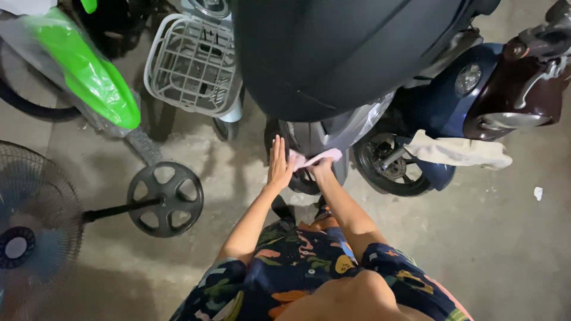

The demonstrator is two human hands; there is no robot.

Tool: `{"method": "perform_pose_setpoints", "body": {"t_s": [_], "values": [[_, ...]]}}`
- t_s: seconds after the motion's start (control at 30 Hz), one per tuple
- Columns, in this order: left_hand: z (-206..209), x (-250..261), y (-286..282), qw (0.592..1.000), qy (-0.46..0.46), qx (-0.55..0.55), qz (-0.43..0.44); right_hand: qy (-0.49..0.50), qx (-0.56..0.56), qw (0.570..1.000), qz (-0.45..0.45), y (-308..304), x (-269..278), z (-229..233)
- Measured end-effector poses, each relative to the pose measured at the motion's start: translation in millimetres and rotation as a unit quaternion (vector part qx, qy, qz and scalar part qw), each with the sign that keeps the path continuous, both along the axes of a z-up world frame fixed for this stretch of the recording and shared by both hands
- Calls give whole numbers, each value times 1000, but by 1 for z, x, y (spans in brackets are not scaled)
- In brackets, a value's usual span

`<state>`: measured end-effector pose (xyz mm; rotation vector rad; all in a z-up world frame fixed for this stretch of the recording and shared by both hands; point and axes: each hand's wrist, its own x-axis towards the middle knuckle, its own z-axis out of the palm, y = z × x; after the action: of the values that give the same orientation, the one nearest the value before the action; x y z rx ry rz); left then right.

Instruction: The person wipes the seat, handlebars, and front fairing of a motorcycle with a pink cloth, then wipes the cage and motor housing of a standing fan. The person uses the cloth to rub each surface in a repetitive wiping motion.

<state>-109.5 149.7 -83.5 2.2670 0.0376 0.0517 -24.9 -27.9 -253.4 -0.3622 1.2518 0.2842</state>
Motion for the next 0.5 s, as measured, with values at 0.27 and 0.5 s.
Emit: {"method": "perform_pose_setpoints", "body": {"t_s": [0.27, 0.5], "values": [[11, -22, 28, 1000, -5, -1, 0, -430, -483, 530, 548, 16, -6, 2], [9, -20, 46, 999, -17, -10, 27, -524, -746, 270, 308, 28, 75, 135]]}}
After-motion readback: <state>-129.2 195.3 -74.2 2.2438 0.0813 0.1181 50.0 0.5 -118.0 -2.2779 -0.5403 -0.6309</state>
